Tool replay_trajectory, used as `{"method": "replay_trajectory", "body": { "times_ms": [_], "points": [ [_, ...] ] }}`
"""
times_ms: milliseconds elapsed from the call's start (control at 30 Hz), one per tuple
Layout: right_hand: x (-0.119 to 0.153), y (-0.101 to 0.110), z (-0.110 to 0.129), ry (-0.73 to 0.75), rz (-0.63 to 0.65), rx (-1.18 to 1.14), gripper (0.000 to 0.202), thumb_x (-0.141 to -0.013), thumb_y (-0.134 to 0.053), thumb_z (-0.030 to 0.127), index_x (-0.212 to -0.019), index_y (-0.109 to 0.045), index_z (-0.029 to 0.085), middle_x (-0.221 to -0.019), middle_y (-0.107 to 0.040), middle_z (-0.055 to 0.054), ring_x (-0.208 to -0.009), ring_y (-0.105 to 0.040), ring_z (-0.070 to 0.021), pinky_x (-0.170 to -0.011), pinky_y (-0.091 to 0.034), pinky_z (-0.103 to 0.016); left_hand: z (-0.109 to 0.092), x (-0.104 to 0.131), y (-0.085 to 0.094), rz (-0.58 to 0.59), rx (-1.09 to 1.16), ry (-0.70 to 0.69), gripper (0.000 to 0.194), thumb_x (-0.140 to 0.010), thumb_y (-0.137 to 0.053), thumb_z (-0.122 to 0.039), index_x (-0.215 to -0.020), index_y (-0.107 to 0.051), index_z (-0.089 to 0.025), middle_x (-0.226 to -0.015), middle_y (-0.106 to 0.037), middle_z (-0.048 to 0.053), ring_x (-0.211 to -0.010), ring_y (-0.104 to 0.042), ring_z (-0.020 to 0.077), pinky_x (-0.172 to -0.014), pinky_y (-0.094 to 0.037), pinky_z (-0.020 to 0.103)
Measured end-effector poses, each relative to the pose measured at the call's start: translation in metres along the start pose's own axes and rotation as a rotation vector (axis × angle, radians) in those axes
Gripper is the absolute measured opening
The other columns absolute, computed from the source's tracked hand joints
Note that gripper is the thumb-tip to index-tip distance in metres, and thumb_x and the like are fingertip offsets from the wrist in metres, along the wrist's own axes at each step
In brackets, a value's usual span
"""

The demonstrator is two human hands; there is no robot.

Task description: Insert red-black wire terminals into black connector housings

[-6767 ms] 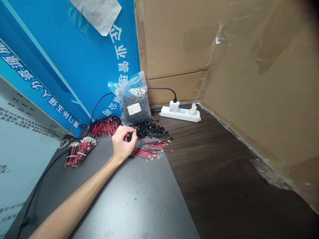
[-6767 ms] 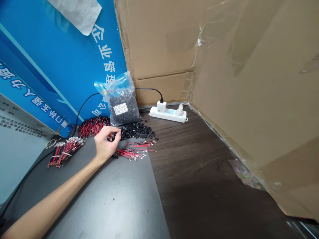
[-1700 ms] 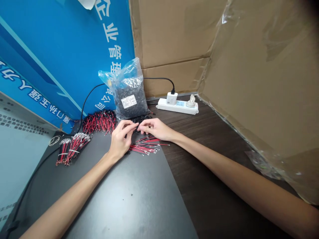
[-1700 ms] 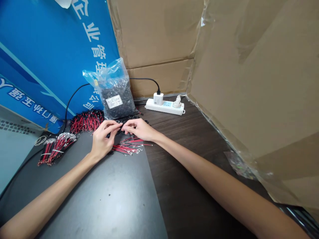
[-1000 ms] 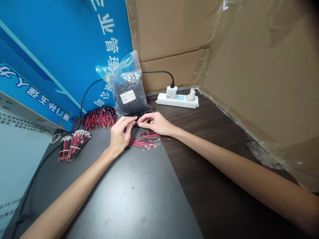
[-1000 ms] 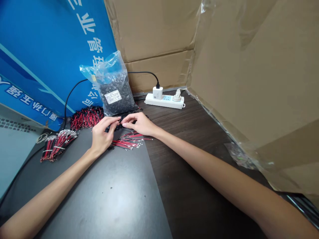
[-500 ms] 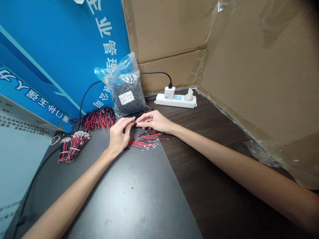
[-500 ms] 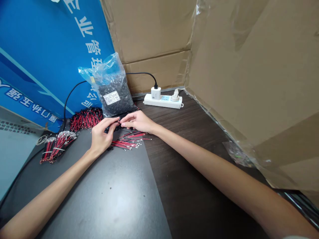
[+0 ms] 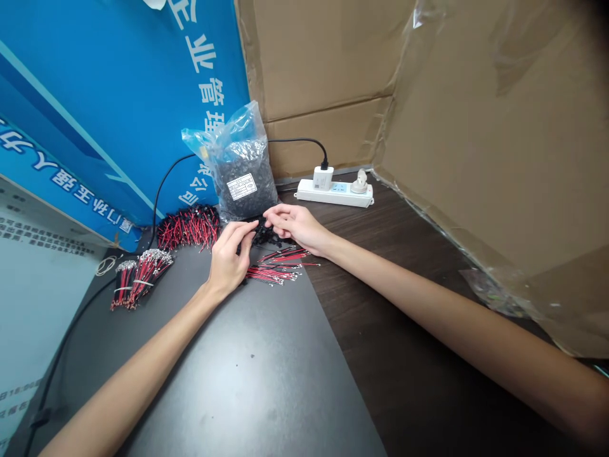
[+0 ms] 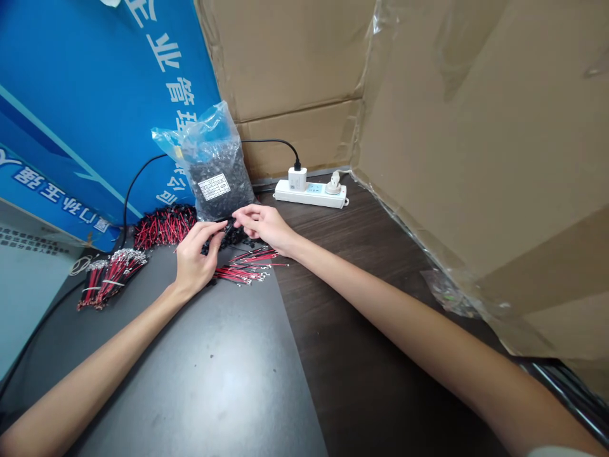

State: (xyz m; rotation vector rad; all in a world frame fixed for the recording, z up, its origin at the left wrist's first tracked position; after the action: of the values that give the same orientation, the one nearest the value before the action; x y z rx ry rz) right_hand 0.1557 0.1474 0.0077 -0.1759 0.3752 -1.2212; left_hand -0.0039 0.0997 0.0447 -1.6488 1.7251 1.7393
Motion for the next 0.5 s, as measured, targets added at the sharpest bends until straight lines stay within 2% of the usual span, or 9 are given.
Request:
{"method": "replay_trajectory", "body": {
  "times_ms": [133, 233, 367, 500],
  "points": [
    [-0.005, 0.007, 0.0, -0.058, -0.058, -0.288, 0.029, -0.079, -0.083, 0.036, -0.083, -0.062, 0.017, -0.075, -0.056, 0.004, -0.052, -0.035, -0.0024, -0.044, -0.029, -0.016, 0.0, 0.0, 0.001, -0.009, 0.002, 0.009, 0.02, -0.098, -0.055, -0.014, -0.112, -0.069, -0.017, -0.1, -0.072, 0.006, -0.09, -0.068, 0.0157, -0.082, -0.057, 0.03],
    [-0.008, 0.012, 0.002, -0.099, -0.058, -0.389, 0.03, -0.085, -0.078, 0.039, -0.082, -0.056, 0.019, -0.072, -0.052, 0.006, -0.048, -0.027, -0.0022, -0.042, -0.027, -0.015, -0.002, 0.0, 0.0, 0.015, 0.014, -0.007, 0.02, -0.097, -0.055, -0.014, -0.111, -0.069, -0.017, -0.1, -0.072, 0.007, -0.09, -0.068, 0.0158, -0.082, -0.057, 0.03],
    [-0.009, 0.023, 0.005, -0.122, -0.099, -0.355, 0.033, -0.087, -0.074, 0.043, -0.078, -0.053, 0.02, -0.066, -0.047, 0.007, -0.045, -0.02, -0.0045, -0.04, -0.02, -0.02, -0.002, 0.001, -0.002, 0.057, 0.024, -0.016, 0.021, -0.098, -0.054, -0.014, -0.113, -0.069, -0.017, -0.101, -0.071, 0.007, -0.092, -0.068, 0.0163, -0.083, -0.057, 0.03],
    [-0.009, 0.039, 0.007, -0.102, -0.167, -0.22, 0.031, -0.081, -0.075, 0.039, -0.072, -0.053, 0.02, -0.067, -0.055, 0.005, -0.047, -0.028, -0.006, -0.041, -0.018, -0.024, 0.002, 0.002, -0.005, 0.089, -0.001, -0.004, 0.023, -0.099, -0.053, -0.017, -0.116, -0.069, -0.019, -0.103, -0.069, 0.008, -0.094, -0.067, 0.0172, -0.085, -0.056, 0.033]
  ]
}}
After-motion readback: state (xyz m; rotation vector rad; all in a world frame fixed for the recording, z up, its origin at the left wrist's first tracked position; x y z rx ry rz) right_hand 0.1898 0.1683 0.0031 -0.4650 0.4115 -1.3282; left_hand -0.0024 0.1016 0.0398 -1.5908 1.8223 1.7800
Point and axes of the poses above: each hand's wrist, its own x-axis away from the middle knuckle, its own y-axis out of the back of the hand, z = x × y, the point moved 5 cm from there along -x, towards the middle knuckle
